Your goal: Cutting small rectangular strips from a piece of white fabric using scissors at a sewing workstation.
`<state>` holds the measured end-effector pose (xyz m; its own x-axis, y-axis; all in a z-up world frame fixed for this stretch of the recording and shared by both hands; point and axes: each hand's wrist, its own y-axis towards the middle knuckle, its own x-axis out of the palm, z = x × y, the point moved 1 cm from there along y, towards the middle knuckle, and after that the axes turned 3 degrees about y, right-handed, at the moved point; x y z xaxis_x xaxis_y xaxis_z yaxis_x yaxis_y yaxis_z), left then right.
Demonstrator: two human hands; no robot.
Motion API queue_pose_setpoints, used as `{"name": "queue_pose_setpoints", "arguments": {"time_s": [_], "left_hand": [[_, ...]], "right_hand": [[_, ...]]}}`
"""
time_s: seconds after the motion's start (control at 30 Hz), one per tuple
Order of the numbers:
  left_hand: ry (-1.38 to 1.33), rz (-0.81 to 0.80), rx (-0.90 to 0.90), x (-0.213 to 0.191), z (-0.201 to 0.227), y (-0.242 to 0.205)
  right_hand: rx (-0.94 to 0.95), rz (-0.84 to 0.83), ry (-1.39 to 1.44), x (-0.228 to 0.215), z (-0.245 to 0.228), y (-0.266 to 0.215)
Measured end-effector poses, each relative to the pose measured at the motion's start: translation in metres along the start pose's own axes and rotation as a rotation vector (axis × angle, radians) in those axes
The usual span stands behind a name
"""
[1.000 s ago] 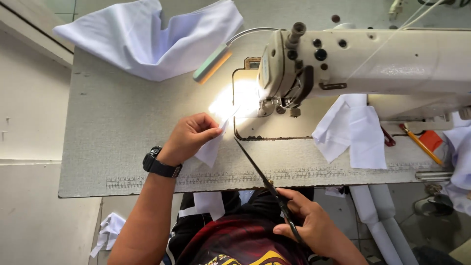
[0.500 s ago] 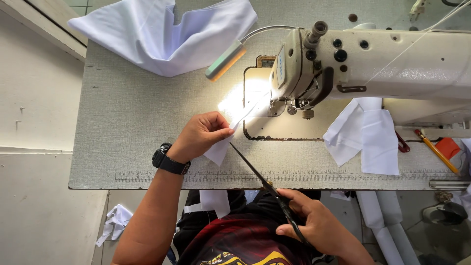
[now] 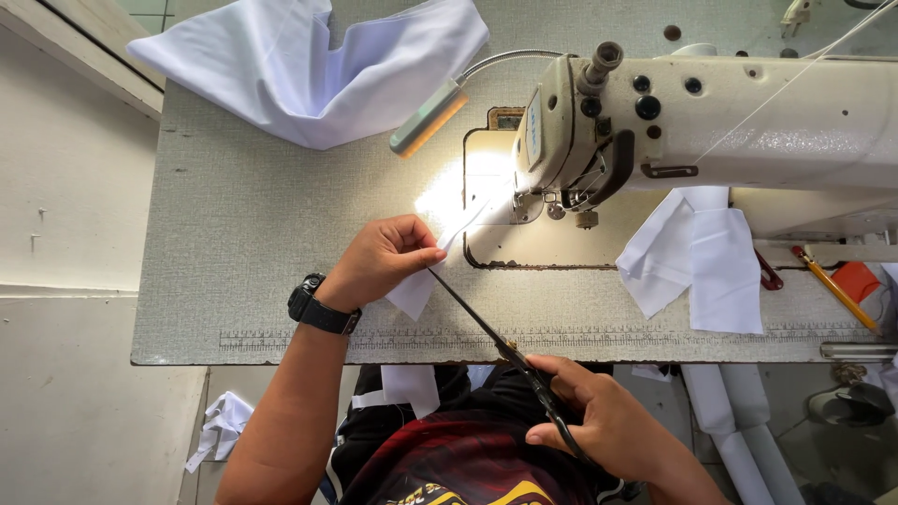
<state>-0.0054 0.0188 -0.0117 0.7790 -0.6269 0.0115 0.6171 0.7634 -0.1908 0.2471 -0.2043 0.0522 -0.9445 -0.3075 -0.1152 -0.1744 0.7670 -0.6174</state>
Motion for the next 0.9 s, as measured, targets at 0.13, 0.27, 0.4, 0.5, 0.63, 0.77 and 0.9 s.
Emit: {"name": "queue_pose_setpoints", "arguments": {"time_s": [0.13,0.27,0.4,0.5,0.63,0.77,0.9], "left_hand": [[0.024,-0.020,-0.011,0.001,0.001,0.000],[0.064,-0.026,0.011,0.002,0.001,0.000],[0.223,-0.005,0.020,0.003,0.009,-0.002],[0.431,0.042,0.011,0.006,0.015,0.001],[0.339,0.079,-0.044,0.006,0.006,0.004],[0.192,0.080,-0.058,0.008,0.002,0.002],[0.168,0.057,-0.029,0.006,-0.006,0.004]], "right_hand": [[0.047,-0.003,-0.022,0.000,-0.006,0.000],[0.044,0.008,-0.119,-0.003,-0.006,0.003],[0.033,0.055,-0.171,-0.007,-0.001,0.007],[0.008,0.026,-0.143,-0.011,-0.004,0.003],[0.057,-0.018,-0.122,-0.015,-0.003,-0.001],[0.057,-0.018,-0.132,-0.015,-0.008,-0.005],[0.051,-0.002,-0.159,-0.013,-0.009,-0.007]]}}
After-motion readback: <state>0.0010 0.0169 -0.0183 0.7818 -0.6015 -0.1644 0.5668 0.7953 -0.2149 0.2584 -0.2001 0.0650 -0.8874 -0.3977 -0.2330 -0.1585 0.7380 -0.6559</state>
